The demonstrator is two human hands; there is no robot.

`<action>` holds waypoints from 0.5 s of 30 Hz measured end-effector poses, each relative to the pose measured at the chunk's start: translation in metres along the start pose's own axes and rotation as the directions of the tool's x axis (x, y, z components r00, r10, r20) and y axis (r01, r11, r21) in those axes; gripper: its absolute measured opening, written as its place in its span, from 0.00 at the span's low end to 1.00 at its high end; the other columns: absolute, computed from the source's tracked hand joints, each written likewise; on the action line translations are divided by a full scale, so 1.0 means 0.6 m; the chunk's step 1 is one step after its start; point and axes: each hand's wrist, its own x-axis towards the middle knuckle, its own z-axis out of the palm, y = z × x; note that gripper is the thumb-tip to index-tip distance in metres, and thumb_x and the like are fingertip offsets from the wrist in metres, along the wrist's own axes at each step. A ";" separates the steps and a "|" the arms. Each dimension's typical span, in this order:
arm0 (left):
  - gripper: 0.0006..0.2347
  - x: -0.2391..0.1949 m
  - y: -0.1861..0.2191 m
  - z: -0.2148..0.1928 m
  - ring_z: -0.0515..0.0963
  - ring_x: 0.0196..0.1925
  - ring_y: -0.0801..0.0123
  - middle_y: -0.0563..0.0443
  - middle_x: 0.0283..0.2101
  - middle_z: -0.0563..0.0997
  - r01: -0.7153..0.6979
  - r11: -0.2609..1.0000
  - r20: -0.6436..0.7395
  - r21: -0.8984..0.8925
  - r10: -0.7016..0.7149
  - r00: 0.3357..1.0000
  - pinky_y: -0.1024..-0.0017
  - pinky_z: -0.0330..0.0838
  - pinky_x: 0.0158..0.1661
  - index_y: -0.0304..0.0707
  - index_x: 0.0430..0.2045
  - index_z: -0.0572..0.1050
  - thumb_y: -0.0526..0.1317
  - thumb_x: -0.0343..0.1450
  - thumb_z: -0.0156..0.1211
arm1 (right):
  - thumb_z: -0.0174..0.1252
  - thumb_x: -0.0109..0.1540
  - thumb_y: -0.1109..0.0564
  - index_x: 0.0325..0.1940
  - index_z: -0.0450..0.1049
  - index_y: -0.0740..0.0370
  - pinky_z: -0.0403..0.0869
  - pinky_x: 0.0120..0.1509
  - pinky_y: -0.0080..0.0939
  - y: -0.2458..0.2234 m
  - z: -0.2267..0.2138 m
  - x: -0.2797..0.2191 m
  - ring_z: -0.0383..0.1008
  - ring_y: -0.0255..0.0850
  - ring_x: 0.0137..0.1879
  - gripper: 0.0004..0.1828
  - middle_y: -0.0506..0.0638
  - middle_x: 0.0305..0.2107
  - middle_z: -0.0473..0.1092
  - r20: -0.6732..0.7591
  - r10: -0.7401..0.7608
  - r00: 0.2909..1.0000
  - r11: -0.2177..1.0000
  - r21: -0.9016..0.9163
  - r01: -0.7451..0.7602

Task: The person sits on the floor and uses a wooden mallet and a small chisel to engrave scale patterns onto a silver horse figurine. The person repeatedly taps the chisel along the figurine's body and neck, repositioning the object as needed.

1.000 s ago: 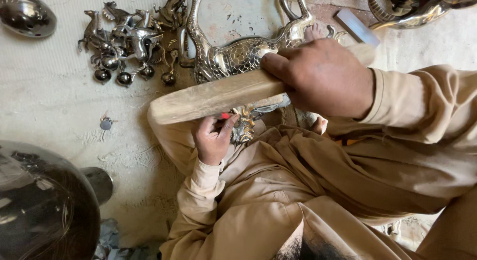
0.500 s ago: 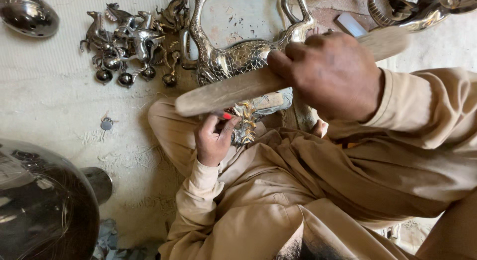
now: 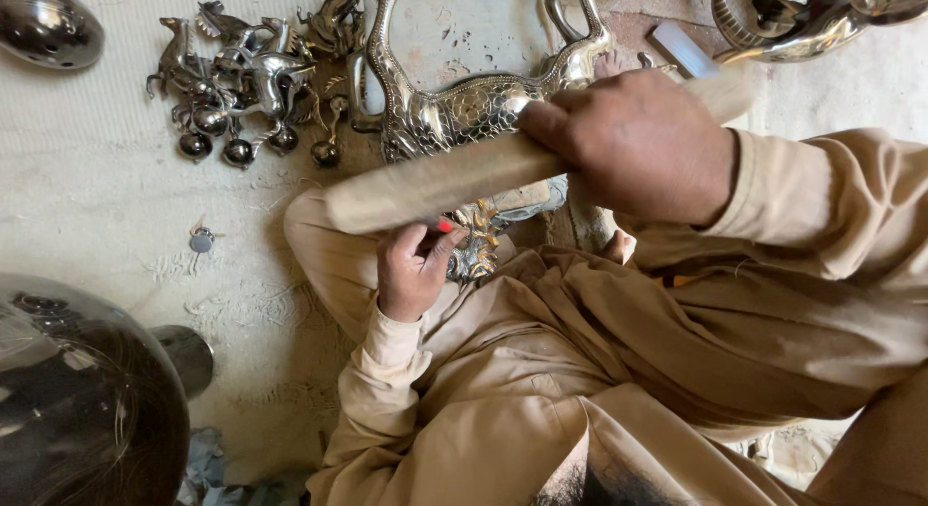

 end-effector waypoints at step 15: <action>0.07 0.002 -0.008 -0.008 0.83 0.32 0.70 0.47 0.33 0.85 0.016 0.998 0.002 0.067 -0.016 1.000 0.73 0.77 0.36 0.30 0.31 0.78 0.34 0.70 0.73 | 0.63 0.57 0.59 0.47 0.76 0.58 0.72 0.24 0.47 0.013 0.024 -0.005 0.74 0.44 0.23 0.14 0.50 0.24 0.73 -0.048 -0.041 0.998 0.998 -0.044 0.038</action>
